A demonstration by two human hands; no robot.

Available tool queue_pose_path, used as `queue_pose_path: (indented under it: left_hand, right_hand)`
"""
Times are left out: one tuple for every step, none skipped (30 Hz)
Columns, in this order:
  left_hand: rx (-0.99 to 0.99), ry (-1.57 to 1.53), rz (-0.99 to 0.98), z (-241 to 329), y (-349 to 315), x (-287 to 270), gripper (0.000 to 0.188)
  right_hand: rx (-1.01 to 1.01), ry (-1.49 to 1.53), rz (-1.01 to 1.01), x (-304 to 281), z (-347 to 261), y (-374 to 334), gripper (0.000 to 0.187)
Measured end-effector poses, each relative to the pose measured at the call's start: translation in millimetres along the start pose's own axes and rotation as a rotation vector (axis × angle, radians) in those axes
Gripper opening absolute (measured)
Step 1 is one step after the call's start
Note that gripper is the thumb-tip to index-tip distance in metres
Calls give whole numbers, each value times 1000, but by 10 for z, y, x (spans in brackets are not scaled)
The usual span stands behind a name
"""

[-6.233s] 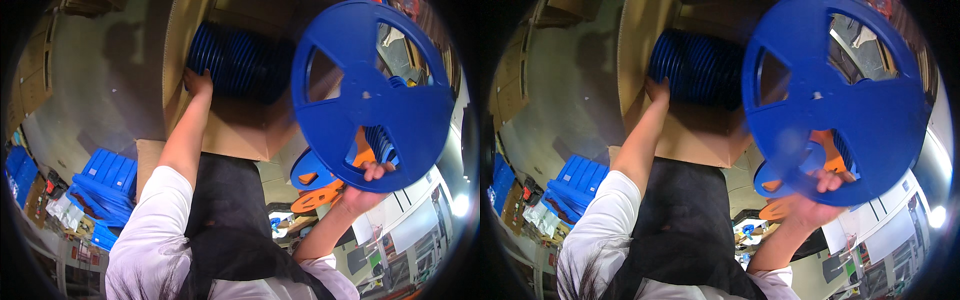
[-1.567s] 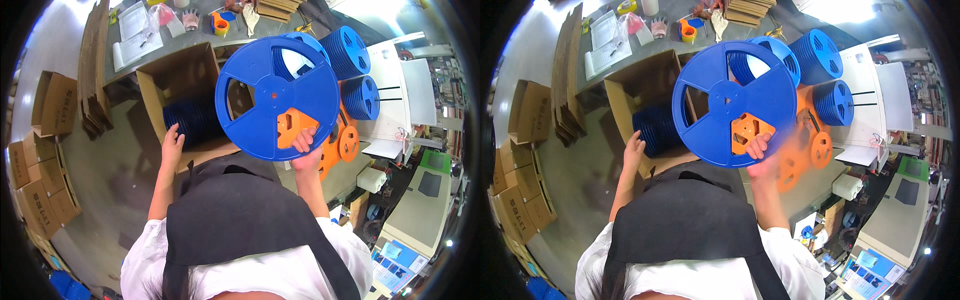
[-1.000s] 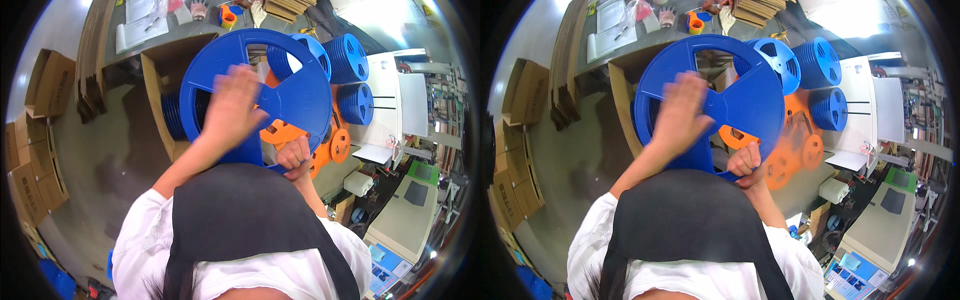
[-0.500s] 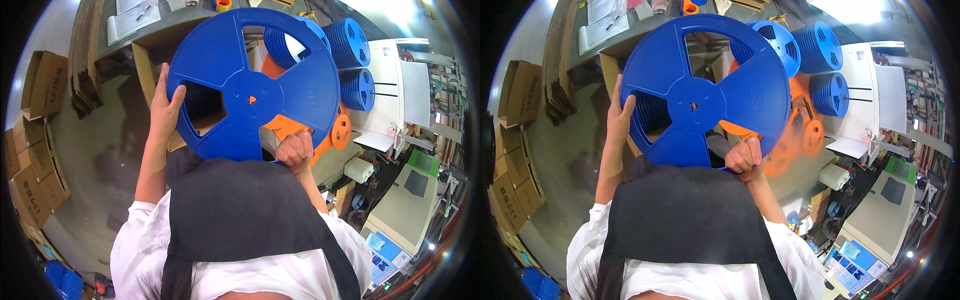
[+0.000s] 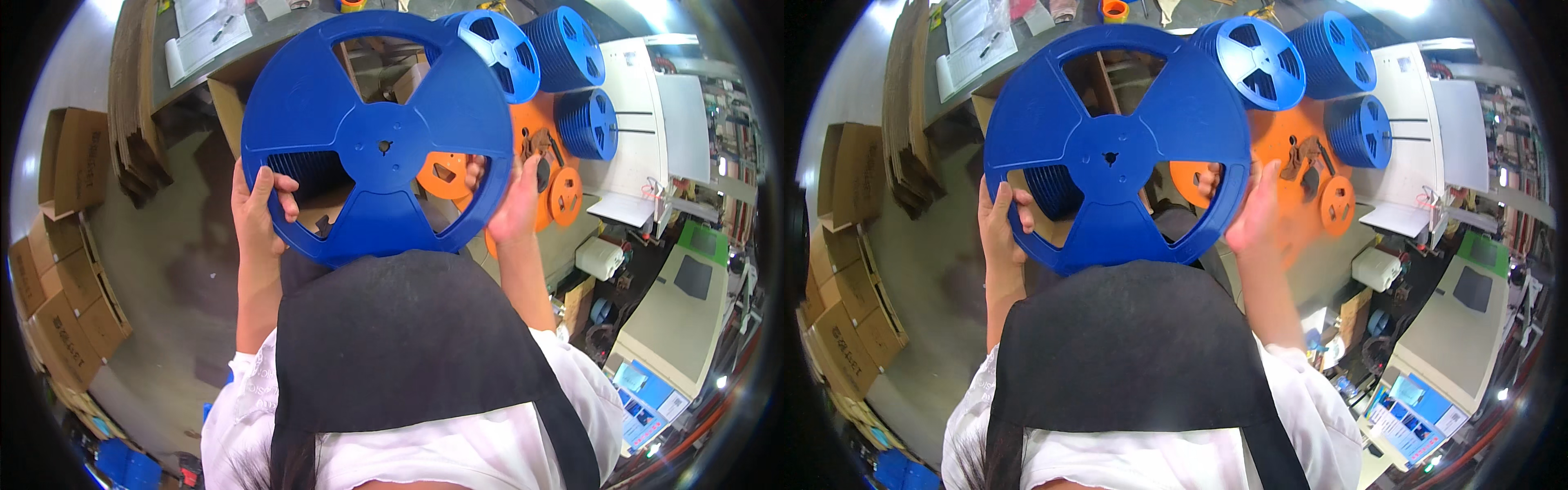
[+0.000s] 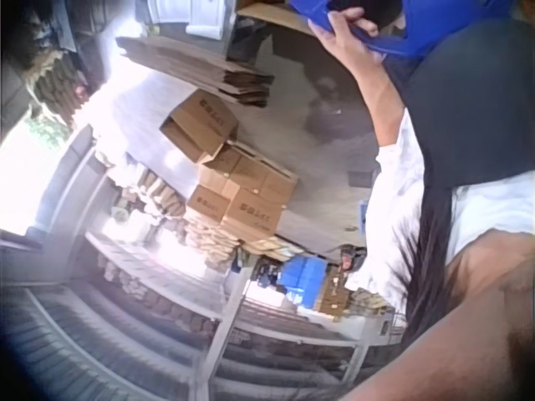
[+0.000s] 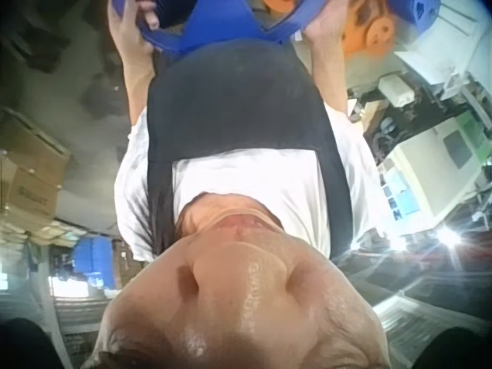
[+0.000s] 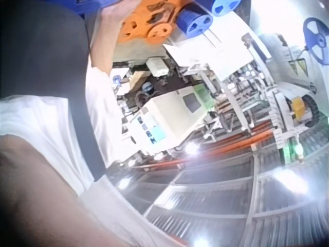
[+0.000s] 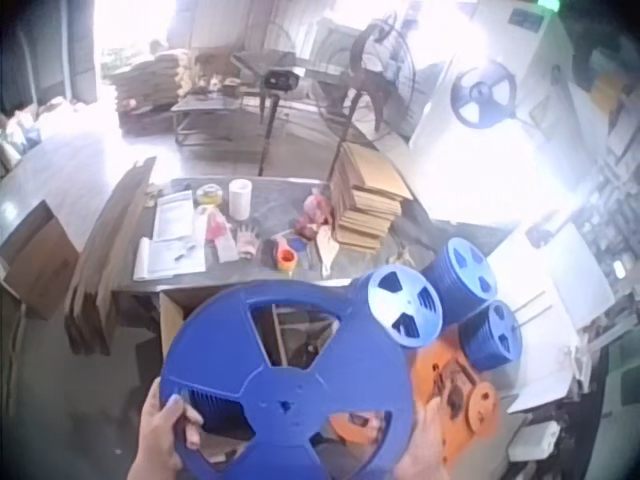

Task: The person sorts and packs blue plastic reels by hand, moving them from a workspace into a cardboard box and arranging them in rows.

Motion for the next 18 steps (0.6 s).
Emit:
queue_pose_path:
  left_hand:
    - [0, 53, 28, 21, -43, 9, 29]
    - [-5, 105, 57, 31, -81, 18, 28]
    - [3, 167, 84, 57, -113, 45, 26]
    - [11, 202, 92, 96, -146, 87, 26]
    - [22, 240, 102, 135, -179, 128, 26]
    - [33, 277, 111, 174, -214, 172, 25]
    - [47, 305, 116, 227, -262, 215, 26]
    - [56, 330, 118, 271, -299, 273, 27]
    - [65, 353, 120, 306, -333, 322, 27]
    - [88, 362, 119, 340, -375, 349, 27]
    - [111, 371, 119, 371, -414, 372, 27]
    - [134, 379, 118, 403, -452, 395, 26]
    - [150, 383, 116, 423, -489, 422, 26]
    - [166, 388, 113, 444, -524, 450, 26]
    - [182, 392, 111, 465, -549, 459, 26]
    - [197, 383, 92, 473, -566, 456, 27]
    - [212, 374, 73, 478, -582, 452, 28]
    - [227, 366, 53, 483, -593, 456, 30]
  right_hand:
    - [-118, -232, 33, 19, -70, 19, 42]
    - [-231, -470, 73, 35, -136, 27, 51]
    - [-338, -711, 113, 40, -183, 40, 62]
    - [-464, -943, 68, 73, -191, 78, 69]
    - [-586, -1172, 19, 101, -159, 127, 76]
    - [-705, -1403, -32, 140, -107, 151, 84]
    - [-744, -1465, -20, 200, -54, 174, 86]
    - [-782, -1533, -2, 303, -13, 183, 88]
    - [-819, -1602, 15, 385, 10, 182, 91]
    - [-822, -1623, 33, 422, 35, 176, 90]
    - [-824, -1644, 51, 453, 55, 169, 90]
    - [-826, -1666, 68, 464, 70, 170, 90]
    - [-811, -1635, 75, 447, 69, 204, 90]
    - [-811, -1593, 75, 423, 69, 226, 89]
    - [-811, -1551, 76, 393, 71, 245, 89]
    - [-815, -1513, 74, 378, 64, 256, 88]
    - [-806, -1490, 71, 370, 63, 254, 86]
    - [-816, -1495, 73, 386, 62, 233, 85]
Point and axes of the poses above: each hand's wrist, its own y-axis towards the middle knuckle, its own x-axis out of the palm, z = x × y, the point moved 5 cm from there along y, towards the middle knuckle, and after that the axes turned 6 degrees about z, right-handed, at the moved point
